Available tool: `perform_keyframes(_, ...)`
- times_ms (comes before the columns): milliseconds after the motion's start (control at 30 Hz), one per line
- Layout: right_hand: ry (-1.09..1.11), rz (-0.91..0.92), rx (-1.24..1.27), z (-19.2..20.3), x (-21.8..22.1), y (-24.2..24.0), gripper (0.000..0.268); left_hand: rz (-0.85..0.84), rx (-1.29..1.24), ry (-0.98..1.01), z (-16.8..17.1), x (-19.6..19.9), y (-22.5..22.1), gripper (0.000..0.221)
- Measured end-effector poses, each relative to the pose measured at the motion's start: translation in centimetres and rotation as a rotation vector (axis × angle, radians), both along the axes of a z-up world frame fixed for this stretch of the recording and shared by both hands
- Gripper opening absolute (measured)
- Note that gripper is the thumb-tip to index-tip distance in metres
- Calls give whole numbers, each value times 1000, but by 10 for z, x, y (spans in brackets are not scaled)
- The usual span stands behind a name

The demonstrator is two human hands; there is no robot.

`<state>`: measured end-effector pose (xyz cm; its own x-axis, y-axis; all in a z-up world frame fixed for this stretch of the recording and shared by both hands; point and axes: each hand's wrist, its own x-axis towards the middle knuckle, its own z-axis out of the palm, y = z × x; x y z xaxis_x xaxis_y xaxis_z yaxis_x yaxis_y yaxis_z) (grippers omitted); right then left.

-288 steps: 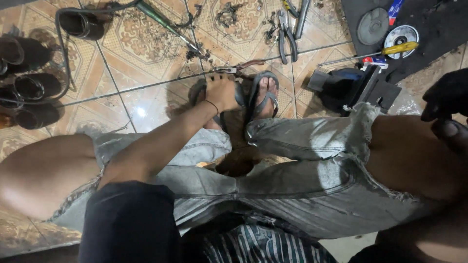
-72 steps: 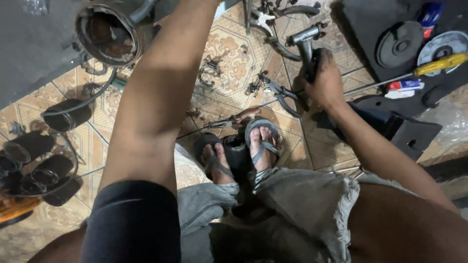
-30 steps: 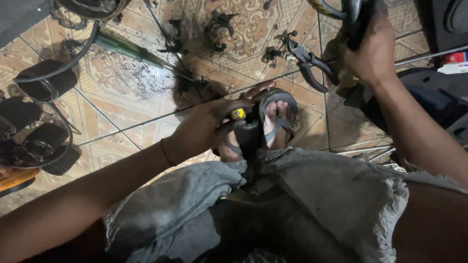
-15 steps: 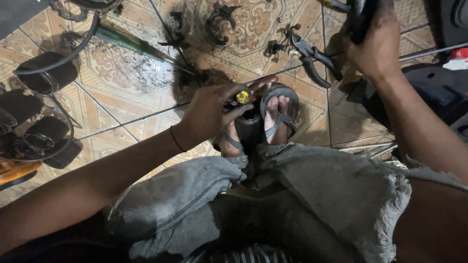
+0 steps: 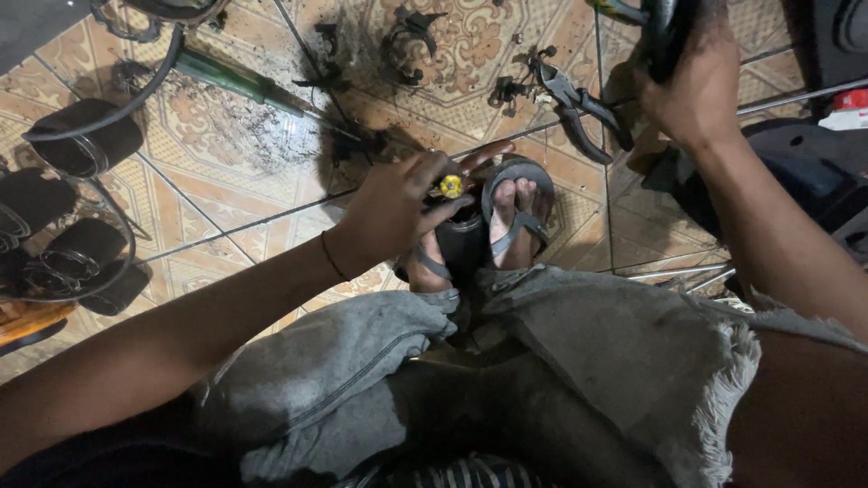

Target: Disassembling a motor stator by prying out internal components using manual tools like pliers, a hammer, and a screwdriver on a workshop floor.

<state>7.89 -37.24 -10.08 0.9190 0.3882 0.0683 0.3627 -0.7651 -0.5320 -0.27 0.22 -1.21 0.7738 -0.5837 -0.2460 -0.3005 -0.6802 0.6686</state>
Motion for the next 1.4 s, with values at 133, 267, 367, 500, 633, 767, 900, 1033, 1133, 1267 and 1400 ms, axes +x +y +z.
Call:
perform_keyframes(133, 45, -7, 58, 9, 1, 5, 60, 25, 26, -42, -5, -1, 0, 58)
perform_keyframes(267, -18, 4, -15, -1, 1, 1, 49, 31, -16, -8, 4, 3, -2, 50)
perform_keyframes(367, 33, -23, -1, 2, 1, 2, 60, -140, 157, -115, -17, -13, 2, 66)
perform_keyframes(500, 37, -18, 35, 3, 0, 1, 56, -43, 115, -34, -16, -11, 1, 67)
perform_keyframes(633, 1, 8, -27, -5, 0, -3, 59, -109, 89, -123, -13, -4, -4, 55)
perform_keyframes(767, 6, 9, 0, 0, 1, 0, 63, -7, 27, -71, -25, 2, -8, 59)
perform_keyframes(900, -4, 0, -31, -5, 0, -3, 63, -8, -51, 2, -30, 2, -9, 53)
perform_keyframes(1033, 33, 1, -6, -1, 0, -1, 54, -74, -37, -78, -35, 7, -4, 50)
perform_keyframes(1133, 25, 0, -33, 4, 0, 1, 42, -64, -20, -53, -32, 12, -5, 47)
perform_keyframes(1267, 36, 3, -21, 2, 0, 0, 55, -75, -54, -64, -31, 7, -4, 51)
perform_keyframes(1400, 43, -7, 15, 4, 0, 2, 60, -78, -29, 31, -28, 4, -5, 58)
